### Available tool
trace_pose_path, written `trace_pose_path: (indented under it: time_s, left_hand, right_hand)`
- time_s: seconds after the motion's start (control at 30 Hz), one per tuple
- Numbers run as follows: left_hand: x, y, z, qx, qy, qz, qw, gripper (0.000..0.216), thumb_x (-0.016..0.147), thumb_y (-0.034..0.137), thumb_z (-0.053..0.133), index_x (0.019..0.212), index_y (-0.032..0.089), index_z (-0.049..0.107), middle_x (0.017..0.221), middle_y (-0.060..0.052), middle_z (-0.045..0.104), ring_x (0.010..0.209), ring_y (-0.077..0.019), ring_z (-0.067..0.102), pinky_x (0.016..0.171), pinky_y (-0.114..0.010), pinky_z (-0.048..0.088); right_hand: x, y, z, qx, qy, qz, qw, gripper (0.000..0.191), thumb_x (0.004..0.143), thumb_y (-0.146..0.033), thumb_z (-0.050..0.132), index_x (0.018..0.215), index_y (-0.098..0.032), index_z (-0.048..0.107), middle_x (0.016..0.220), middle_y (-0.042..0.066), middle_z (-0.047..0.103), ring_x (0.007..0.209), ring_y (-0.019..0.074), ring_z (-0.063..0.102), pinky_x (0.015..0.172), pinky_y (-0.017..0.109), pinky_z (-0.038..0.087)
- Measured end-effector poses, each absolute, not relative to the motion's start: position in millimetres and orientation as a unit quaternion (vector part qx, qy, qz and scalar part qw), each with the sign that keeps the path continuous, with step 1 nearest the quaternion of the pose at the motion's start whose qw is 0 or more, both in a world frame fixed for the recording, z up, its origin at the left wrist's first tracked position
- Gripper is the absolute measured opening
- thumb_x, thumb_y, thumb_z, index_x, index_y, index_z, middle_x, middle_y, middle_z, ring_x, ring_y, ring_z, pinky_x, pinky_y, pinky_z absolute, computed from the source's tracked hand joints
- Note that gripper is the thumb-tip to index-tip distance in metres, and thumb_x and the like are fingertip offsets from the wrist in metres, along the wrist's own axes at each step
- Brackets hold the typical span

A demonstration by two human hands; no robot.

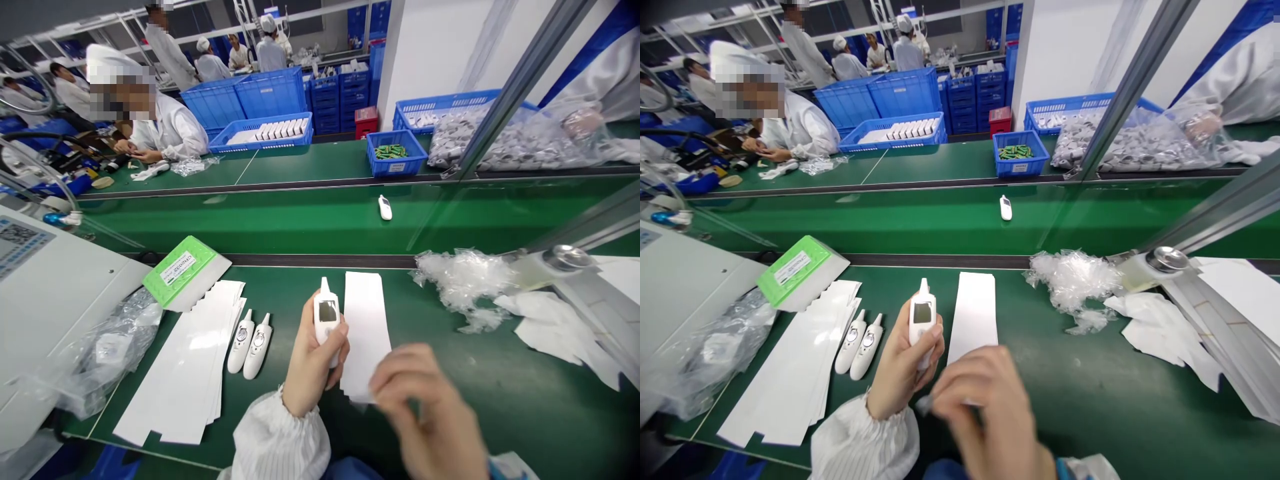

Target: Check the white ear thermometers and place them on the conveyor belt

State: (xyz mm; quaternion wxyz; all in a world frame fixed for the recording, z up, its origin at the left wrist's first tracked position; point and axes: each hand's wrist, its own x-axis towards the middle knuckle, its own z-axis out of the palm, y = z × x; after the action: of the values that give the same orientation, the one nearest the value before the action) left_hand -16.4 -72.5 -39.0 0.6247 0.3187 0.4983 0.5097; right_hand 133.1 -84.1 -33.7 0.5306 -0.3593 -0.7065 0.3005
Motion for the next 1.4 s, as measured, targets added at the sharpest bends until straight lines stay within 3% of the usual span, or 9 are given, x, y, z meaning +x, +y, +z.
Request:
trace_pose_path:
  time_s: [0.1,0.17,0.33,0.47,0.73,0.97,1.13,1.3,1.4]
  left_hand:
    - [-23,-74,-35,0.348,0.481,0.492,0.637,0.055,0.091,0.033,0.06,0.136,0.031,0.029,0.075,0.006,0.051,0.039,-0.0037,0.035,0.028,-0.013,0.026]
    - [-23,-76,-33,0.361,0.472,0.488,0.64,0.054,0.092,0.032,0.059,0.136,0.031,0.028,0.077,0.005,0.051,0.041,-0.0042,0.038,0.029,-0.013,0.03]
    - [-20,-77,-32,0.368,0.469,0.485,0.64,0.054,0.091,0.031,0.06,0.135,0.031,0.028,0.08,0.005,0.051,0.043,-0.0048,0.042,0.029,-0.013,0.035]
    - [-21,-79,-34,0.367,0.478,0.488,0.631,0.052,0.092,0.031,0.058,0.135,0.033,0.029,0.08,0.005,0.051,0.042,-0.0045,0.042,0.029,-0.013,0.036]
    - [-21,-79,-36,0.36,0.509,0.476,0.621,0.055,0.09,0.032,0.061,0.136,0.034,0.031,0.08,0.004,0.053,0.041,-0.0045,0.041,0.028,-0.012,0.032]
    - [-13,-71,-30,0.349,0.571,0.449,0.592,0.063,0.083,0.04,0.066,0.136,0.031,0.034,0.068,0.006,0.054,0.036,-0.004,0.033,0.028,-0.012,0.026]
    - [-7,-68,-24,0.372,0.584,0.405,0.597,0.064,0.082,0.045,0.066,0.137,0.029,0.036,0.058,0.008,0.051,0.034,-0.0049,0.03,0.03,-0.013,0.026]
    - [-9,-72,-24,0.362,0.608,0.381,0.595,0.07,0.078,0.052,0.067,0.137,0.027,0.038,0.053,0.007,0.049,0.036,-0.0081,0.034,0.032,-0.016,0.031]
    - [-11,-74,-22,0.329,0.645,0.377,0.577,0.077,0.073,0.054,0.071,0.138,0.029,0.038,0.056,0.007,0.048,0.037,-0.0093,0.038,0.033,-0.017,0.034]
  right_hand:
    - [170,-46,-37,-0.531,-0.552,0.137,0.629,0.01,0.088,-0.025,0.062,0.095,-0.025,0.056,0.084,0.004,0.063,0.08,0.0228,0.063,0.073,0.041,0.051]
    - [200,-10,-49,-0.596,-0.548,0.042,0.585,0.027,0.085,-0.039,0.064,0.104,-0.021,0.056,0.085,0.005,0.061,0.079,0.0234,0.063,0.074,0.042,0.052]
    - [251,52,-93,-0.662,-0.6,-0.015,0.45,0.027,0.09,-0.043,0.057,0.074,-0.021,0.063,0.096,0.015,0.065,0.104,0.0347,0.055,0.094,0.058,0.038]
    - [250,51,-104,-0.691,-0.583,-0.069,0.422,0.032,0.09,-0.044,0.058,0.082,-0.015,0.069,0.12,0.023,0.056,0.12,0.0423,0.043,0.098,0.06,0.033]
    - [262,4,-86,-0.647,-0.565,-0.207,0.469,0.026,0.087,-0.037,0.064,0.104,-0.018,0.07,0.117,0.017,0.061,0.118,0.0344,0.053,0.099,0.052,0.039]
    - [355,-36,-132,-0.783,-0.48,-0.127,0.375,0.046,0.086,-0.051,0.051,0.099,-0.01,0.065,0.087,0.017,0.06,0.1,0.0369,0.055,0.089,0.052,0.043]
    - [363,-33,-151,-0.802,-0.468,-0.095,0.36,0.055,0.085,-0.061,0.048,0.099,-0.011,0.065,0.095,0.017,0.059,0.1,0.0334,0.051,0.092,0.052,0.039]
    - [360,-6,-148,-0.785,-0.476,-0.06,0.391,0.043,0.077,-0.06,0.057,0.08,-0.017,0.063,0.1,0.016,0.061,0.101,0.0306,0.05,0.095,0.049,0.036]
    - [361,1,-135,-0.778,-0.45,-0.049,0.436,0.035,0.082,-0.053,0.051,0.075,-0.019,0.054,0.088,0.01,0.061,0.086,0.0242,0.055,0.082,0.041,0.044]
